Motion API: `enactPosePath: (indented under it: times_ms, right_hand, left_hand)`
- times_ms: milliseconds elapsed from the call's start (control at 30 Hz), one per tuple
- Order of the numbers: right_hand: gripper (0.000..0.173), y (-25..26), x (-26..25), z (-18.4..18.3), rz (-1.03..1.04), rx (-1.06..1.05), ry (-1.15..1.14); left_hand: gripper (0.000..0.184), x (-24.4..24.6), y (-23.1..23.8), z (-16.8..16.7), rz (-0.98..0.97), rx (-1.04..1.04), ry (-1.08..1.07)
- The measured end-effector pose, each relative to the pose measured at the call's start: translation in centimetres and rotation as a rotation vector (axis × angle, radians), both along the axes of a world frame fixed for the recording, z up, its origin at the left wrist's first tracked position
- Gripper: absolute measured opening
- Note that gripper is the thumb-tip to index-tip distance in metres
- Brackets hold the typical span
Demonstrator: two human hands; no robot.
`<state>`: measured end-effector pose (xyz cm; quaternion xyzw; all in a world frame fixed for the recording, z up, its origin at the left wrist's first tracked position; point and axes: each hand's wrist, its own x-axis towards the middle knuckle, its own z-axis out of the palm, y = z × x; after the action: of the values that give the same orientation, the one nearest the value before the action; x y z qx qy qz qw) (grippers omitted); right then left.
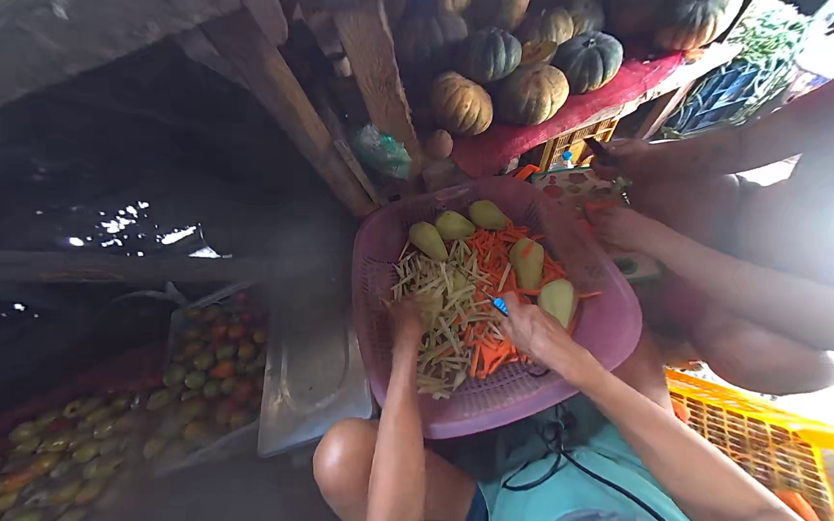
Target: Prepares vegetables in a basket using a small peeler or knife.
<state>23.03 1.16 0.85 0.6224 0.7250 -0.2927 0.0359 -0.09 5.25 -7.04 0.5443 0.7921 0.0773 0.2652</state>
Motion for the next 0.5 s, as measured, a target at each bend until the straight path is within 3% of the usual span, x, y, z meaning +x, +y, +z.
enactPosePath:
  times_ms: [100,167,367,500]
  right_hand:
    - [0.045,-0.4,1.5,-0.6,-0.023,0.004,0.016]
    - [0.045,-0.9,1.8,-1.4,-0.017,-0.001,0.020]
    - [0.046,-1.5,1.1,-1.0,-0.011,-0.031,0.040]
    - [0.047,-1.3,0.6,-1.4,0.015,-0.014,0.036]
  left_hand:
    - [0.067,0.0,0.7,-2.1,-0.053,0.053,-0.045]
    - [0.072,0.0,0.7,-2.4,-0.048,0.047,-0.106]
    - [0.054,1.7,-0.9,0.2,-0.033,-0.019,-0.101]
    - [0.041,0.5,-2.0,1.1,-0.014,0.140,-0.238]
